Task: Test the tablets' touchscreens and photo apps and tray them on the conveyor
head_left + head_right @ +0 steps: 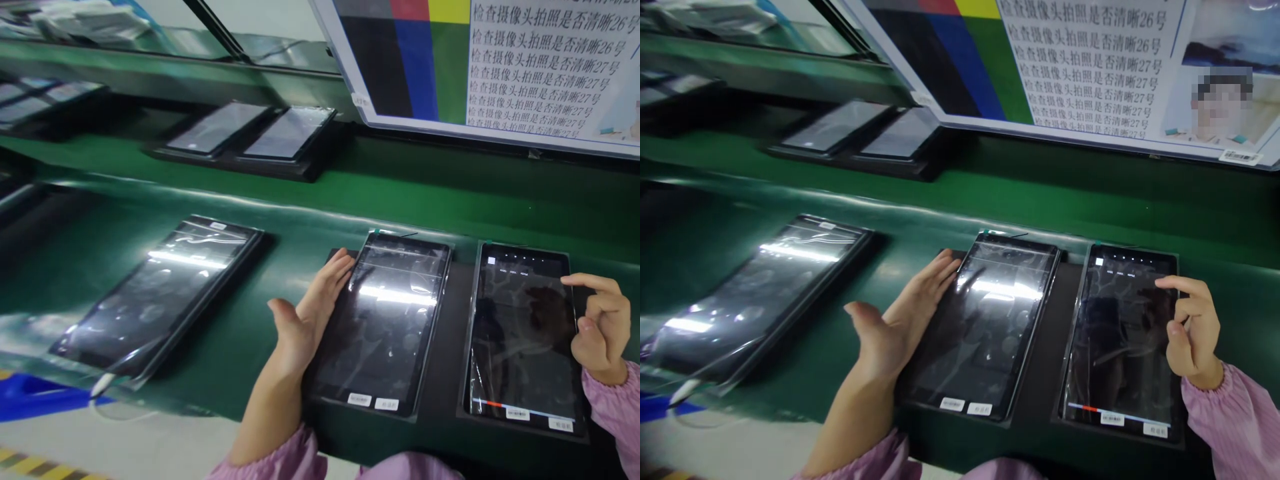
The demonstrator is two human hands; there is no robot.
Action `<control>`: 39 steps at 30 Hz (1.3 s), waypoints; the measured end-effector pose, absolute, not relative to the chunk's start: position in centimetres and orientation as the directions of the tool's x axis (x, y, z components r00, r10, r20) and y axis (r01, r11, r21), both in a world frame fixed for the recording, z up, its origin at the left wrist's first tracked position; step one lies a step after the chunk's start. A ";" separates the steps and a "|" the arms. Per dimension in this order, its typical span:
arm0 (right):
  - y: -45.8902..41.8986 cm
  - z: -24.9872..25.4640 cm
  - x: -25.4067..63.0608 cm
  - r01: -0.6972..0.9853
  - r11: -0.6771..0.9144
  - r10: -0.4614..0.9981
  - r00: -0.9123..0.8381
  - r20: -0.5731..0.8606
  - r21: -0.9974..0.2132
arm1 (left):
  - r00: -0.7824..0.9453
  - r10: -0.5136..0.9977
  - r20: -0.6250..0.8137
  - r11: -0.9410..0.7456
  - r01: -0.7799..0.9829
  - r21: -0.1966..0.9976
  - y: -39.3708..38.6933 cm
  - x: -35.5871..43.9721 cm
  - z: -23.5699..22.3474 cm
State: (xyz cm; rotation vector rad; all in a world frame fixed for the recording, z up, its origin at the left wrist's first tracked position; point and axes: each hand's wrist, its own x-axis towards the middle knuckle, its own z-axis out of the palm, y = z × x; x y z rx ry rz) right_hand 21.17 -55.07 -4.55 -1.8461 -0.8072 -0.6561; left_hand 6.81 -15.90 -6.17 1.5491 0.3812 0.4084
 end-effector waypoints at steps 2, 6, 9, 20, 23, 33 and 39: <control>-55.2 -4.7 21.2 0.773 -0.297 0.249 0.630 0.736 -0.561 | 0.876 0.482 0.022 -0.020 -0.014 1.000 -15.9 6.8 -6.2; -55.2 -4.8 21.2 0.786 -0.295 0.262 0.614 0.745 -0.544 | 0.881 0.473 0.012 -0.016 -0.004 1.000 -15.7 6.7 -6.2; -55.1 -4.7 21.2 0.776 -0.310 0.259 0.625 0.736 -0.550 | 0.886 0.464 0.009 -0.015 -0.002 1.000 -15.6 6.7 -6.4; -55.1 -4.4 21.2 0.746 -0.393 0.253 0.649 0.718 -0.537 | 0.903 0.429 0.022 -0.049 -0.001 0.999 -15.2 6.5 -6.9; -55.3 -4.8 21.7 0.694 -0.453 0.233 0.698 0.678 -0.559 | 0.907 0.420 0.026 -0.059 -0.001 0.998 -15.2 6.5 -6.9; -56.6 -8.5 25.7 0.248 -0.377 0.024 0.966 0.258 -0.893 | 0.930 0.366 0.015 -0.249 0.082 0.965 -15.0 5.9 -6.5; -56.7 -9.1 26.4 0.263 -0.393 0.041 0.962 0.269 -0.881 | 0.951 0.307 -0.044 -0.322 0.147 0.935 -15.3 5.7 -5.8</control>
